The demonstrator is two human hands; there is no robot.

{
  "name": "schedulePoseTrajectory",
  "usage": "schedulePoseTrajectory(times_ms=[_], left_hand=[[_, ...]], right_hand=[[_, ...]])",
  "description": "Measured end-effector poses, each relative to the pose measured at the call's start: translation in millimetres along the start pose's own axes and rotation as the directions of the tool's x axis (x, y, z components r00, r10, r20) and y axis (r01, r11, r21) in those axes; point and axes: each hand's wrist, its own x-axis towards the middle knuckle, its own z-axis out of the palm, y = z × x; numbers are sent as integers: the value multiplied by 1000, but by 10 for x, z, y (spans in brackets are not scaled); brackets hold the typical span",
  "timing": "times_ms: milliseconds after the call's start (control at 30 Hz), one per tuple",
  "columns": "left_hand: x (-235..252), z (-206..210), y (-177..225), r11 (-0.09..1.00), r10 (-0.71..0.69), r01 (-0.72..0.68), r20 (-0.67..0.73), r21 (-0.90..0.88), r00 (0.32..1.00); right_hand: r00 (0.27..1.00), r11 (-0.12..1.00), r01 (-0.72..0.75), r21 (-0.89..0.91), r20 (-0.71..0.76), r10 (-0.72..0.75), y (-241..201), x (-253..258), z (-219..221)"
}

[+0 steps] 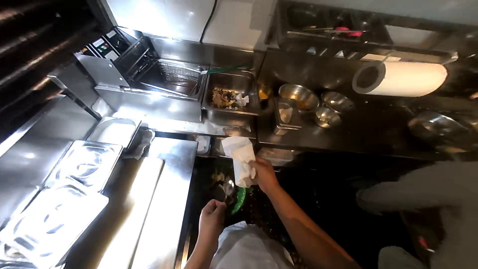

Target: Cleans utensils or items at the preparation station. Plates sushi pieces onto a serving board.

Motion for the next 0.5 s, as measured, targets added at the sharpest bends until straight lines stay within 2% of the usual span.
schedulePoseTrajectory(times_ms=[100, 133, 267, 333, 367, 433, 500], left_hand=[[-32, 53, 39, 999, -29, 27, 61, 34, 998], [-42, 63, 61, 997, -49, 44, 91, 57, 995], [-11, 96, 95, 983, -132, 100, 216, 151, 967], [41, 124, 76, 987, -103, 75, 205, 142, 973], [72, 132, 80, 992, -75, 54, 187, 118, 979], [127, 120, 125, 997, -25, 12, 161, 80, 987], [161, 89, 184, 993, 2, -19, 145, 115, 989]], right_hand=[[999, 989, -4, -149, -44, -3, -18, 42, -37], [998, 989, 10, -147, -55, -19, -11, 59, -41], [993, 997, 28, 73, -117, -19, 22, 38, 22], [993, 999, 1, 40, -115, 3, 54, -12, 61], [996, 999, 8, -38, -88, -12, 84, -34, 57], [992, 968, 128, -214, 45, -121, 136, -96, -5], [949, 937, 265, -226, 235, -212, 213, -143, -97]])
